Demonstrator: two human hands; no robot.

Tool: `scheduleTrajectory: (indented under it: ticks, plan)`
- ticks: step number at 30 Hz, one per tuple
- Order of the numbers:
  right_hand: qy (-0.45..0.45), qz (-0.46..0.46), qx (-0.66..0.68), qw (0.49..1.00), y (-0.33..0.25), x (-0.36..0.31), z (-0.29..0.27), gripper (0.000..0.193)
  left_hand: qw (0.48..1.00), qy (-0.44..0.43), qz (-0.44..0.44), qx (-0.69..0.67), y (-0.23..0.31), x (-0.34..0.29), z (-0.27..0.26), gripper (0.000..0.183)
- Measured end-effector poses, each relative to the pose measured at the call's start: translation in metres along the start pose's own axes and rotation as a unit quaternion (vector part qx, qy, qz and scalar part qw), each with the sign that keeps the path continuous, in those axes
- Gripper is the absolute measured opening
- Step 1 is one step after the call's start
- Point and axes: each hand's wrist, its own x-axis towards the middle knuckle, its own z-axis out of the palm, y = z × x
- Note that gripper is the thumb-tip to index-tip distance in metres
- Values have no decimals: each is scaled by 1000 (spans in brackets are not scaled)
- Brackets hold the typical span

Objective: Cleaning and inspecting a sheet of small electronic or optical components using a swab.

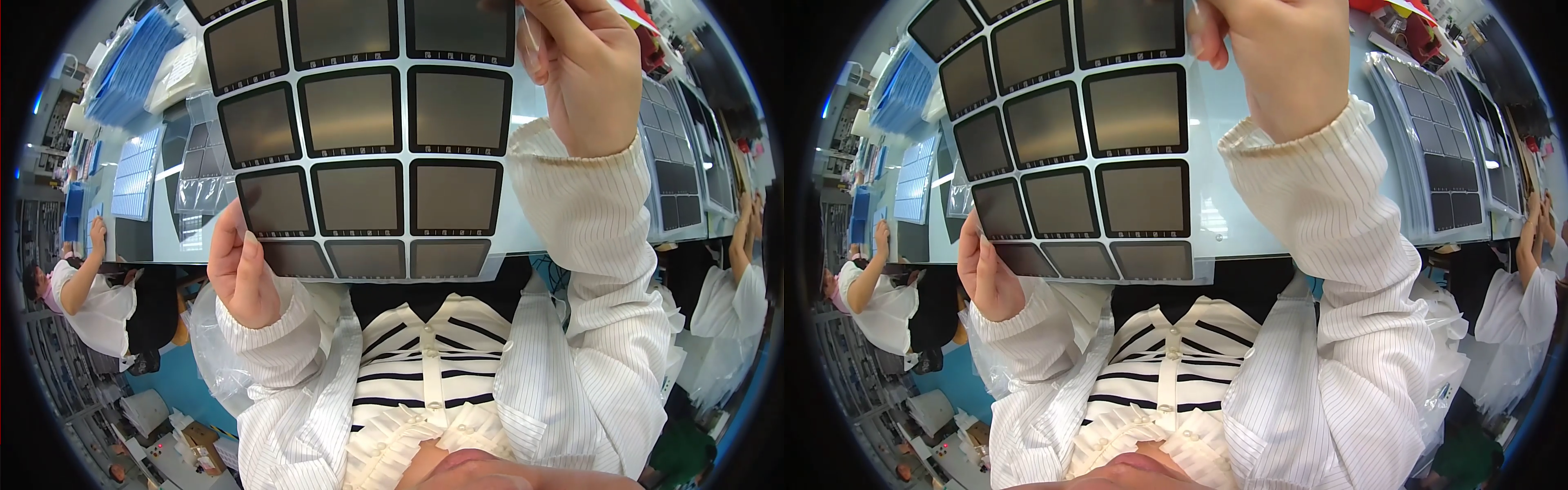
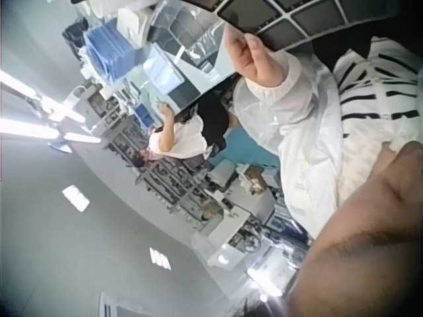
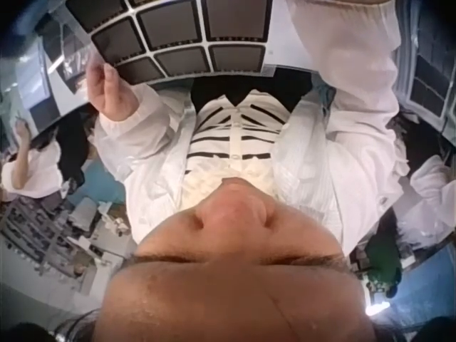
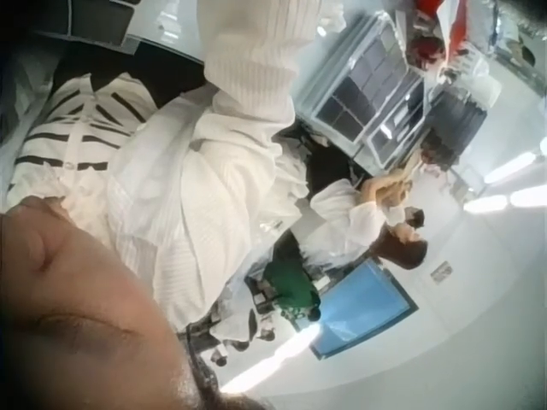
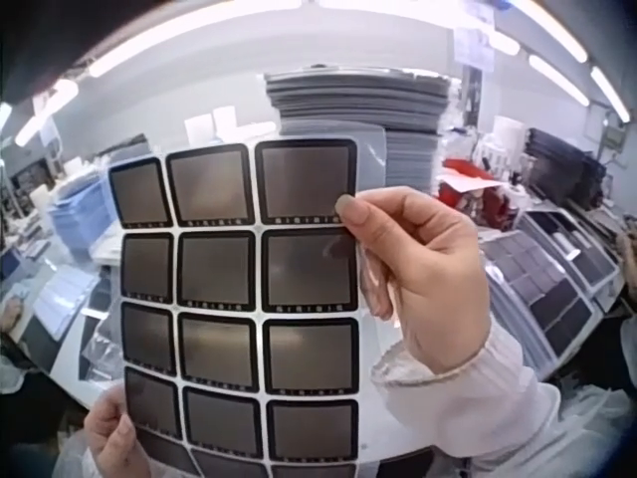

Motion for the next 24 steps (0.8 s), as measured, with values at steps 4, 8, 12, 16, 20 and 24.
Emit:
scheduleTrajectory:
  ticks: [4,8,12,16,20,24]
  plan:
    - [2,-8,16,1000,1,2,-2,14,999,35,-10,36,2,0,5,41]
    - [1,-2,1,1000,-1,0,-3,14,998,42,-34,30,6,1,10,40]
    - [7,-7,6,1000,1,-1,-8,13,996,55,-49,55,4,0,13,40]
    - [21,-11,1,1000,3,-3,-15,13,997,42,-56,38,0,-2,14,40]
    - [14,-17,-9,1000,4,-5,-24,12,996,20,-82,40,1,-3,16,41]
    - [30,-17,-17,999,4,-5,-29,12,992,36,-98,70,4,-1,27,42]
